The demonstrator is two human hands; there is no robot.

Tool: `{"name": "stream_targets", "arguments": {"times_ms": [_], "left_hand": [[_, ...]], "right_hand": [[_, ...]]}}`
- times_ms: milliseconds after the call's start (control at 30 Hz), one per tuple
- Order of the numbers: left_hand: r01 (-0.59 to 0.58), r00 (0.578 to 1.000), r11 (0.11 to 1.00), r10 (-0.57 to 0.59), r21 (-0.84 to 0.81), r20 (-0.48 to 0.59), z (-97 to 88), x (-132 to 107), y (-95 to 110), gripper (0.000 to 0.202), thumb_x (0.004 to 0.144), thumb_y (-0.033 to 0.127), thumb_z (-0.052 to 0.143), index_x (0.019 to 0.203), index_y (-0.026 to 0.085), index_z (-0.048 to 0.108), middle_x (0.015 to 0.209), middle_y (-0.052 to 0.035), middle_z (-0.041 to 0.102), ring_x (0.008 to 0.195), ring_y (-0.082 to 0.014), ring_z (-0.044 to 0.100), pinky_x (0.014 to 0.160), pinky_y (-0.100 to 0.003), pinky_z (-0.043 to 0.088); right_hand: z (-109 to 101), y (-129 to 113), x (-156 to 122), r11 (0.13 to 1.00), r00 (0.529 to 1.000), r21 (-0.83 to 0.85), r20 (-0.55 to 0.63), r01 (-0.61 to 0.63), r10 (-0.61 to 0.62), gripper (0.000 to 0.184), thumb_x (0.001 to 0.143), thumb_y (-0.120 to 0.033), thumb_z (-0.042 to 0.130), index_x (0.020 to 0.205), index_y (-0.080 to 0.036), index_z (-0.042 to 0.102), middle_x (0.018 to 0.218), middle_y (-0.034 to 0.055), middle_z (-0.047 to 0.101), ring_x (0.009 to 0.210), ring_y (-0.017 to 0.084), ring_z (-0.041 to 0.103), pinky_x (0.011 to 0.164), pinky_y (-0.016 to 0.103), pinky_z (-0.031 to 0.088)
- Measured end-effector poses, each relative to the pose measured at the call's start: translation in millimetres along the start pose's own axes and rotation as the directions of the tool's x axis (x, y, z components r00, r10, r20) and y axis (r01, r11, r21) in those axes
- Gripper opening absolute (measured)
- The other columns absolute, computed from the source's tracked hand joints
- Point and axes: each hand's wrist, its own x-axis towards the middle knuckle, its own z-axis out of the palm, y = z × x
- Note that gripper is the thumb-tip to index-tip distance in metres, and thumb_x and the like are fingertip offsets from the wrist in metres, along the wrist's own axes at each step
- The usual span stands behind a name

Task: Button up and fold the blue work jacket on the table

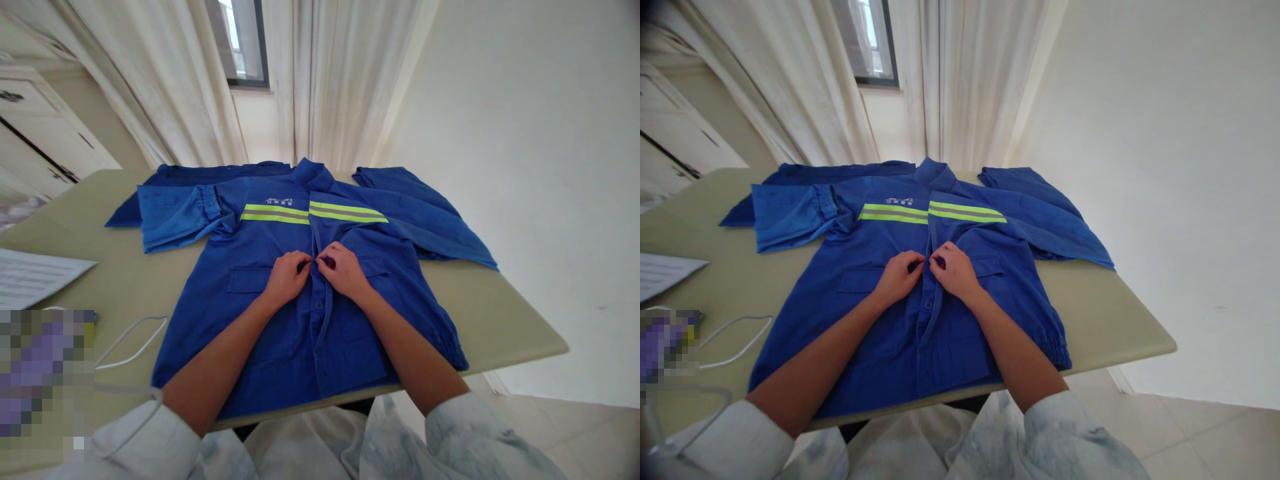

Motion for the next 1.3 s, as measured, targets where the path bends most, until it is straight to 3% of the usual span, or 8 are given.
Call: {"name": "stream_targets", "arguments": {"times_ms": [167, 300, 600, 733, 933, 1300], "left_hand": [[-0.045, 0.999, 0.993, 0.047, 0.108, -0.022, -1.9, -2.5, 5.5, 0.017, 0.099, 0.019, 0.056, 0.1, 0.022, 0.073, 0.101, -0.0055, 0.076, 0.095, -0.025, 0.067, 0.089, -0.039, 0.05], [-0.03, 1.0, 0.995, 0.03, 0.095, -0.003, -2.2, -1.9, 4.9, 0.02, 0.101, 0.021, 0.051, 0.102, 0.022, 0.071, 0.101, -0.0064, 0.075, 0.095, -0.0252, 0.066, 0.089, -0.04, 0.05], [0.065, 0.996, 0.998, -0.064, -0.009, 0.062, -3.4, 0.2, 9.5, 0.027, 0.105, 0.033, 0.047, 0.106, 0.021, 0.071, 0.108, -0.0091, 0.076, 0.103, -0.0265, 0.069, 0.095, -0.041, 0.051], [0.087, 0.993, 0.996, -0.087, 0.001, 0.082, -1.1, 3.3, 5.9, 0.028, 0.104, 0.034, 0.048, 0.096, 0.021, 0.072, 0.1, -0.0083, 0.074, 0.098, -0.0255, 0.068, 0.093, -0.04, 0.051], [0.099, 0.991, 0.985, -0.085, -0.143, 0.104, 0.1, 6.1, -6.3, 0.025, 0.102, 0.034, 0.052, 0.091, 0.021, 0.07, 0.096, -0.0054, 0.074, 0.095, -0.023, 0.067, 0.088, -0.036, 0.05], [0.094, 0.995, 0.971, -0.081, -0.22, 0.066, -1.0, 5.6, -7.9, 0.021, 0.098, 0.034, 0.055, 0.092, 0.022, 0.071, 0.096, -0.0051, 0.074, 0.094, -0.0222, 0.067, 0.091, -0.036, 0.051]], "right_hand": [[-2.9, 7.4, 4.0, 0.992, 0.998, 0.107, 0.016, -0.065, 0.064, 0.004, 0.086, -0.016, 0.077, 0.087, -0.02, 0.077, 0.088, 0.001, 0.067, 0.069, 0.012, 0.06, 0.07, 0.027, 0.049], [-3.1, 7.7, 4.1, 0.991, 0.997, 0.112, 0.033, -0.077, 0.073, 0.006, 0.086, -0.017, 0.078, 0.091, -0.02, 0.077, 0.091, 0.0012, 0.069, 0.07, 0.012, 0.061, 0.07, 0.027, 0.05], [2.5, -4.4, -3.4, 0.987, 0.999, -0.155, 0.021, -0.038, 0.041, 0.003, 0.094, -0.024, 0.069, 0.094, -0.021, 0.072, 0.104, 0.0019, 0.066, 0.069, 0.011, 0.06, 0.07, 0.027, 0.048], [3.5, -5.8, -6.8, 0.97, 1.0, -0.243, 0.001, -0.015, 0.016, 0.006, 0.097, -0.027, 0.066, 0.097, -0.023, 0.071, 0.108, 0.0022, 0.066, 0.075, 0.013, 0.062, 0.072, 0.027, 0.048], [1.5, -7.0, -5.2, 0.981, 1.0, -0.196, 0.003, 0.004, -0.003, 0.005, 0.095, -0.023, 0.067, 0.098, -0.022, 0.071, 0.107, 0.0023, 0.067, 0.075, 0.013, 0.062, 0.075, 0.027, 0.05], [-1.7, -11.1, -5.5, 0.979, 1.0, -0.205, 0.011, -0.008, 0.01, 0.008, 0.095, -0.023, 0.068, 0.102, -0.023, 0.071, 0.11, 0.0024, 0.066, 0.075, 0.013, 0.063, 0.074, 0.027, 0.05]]}}
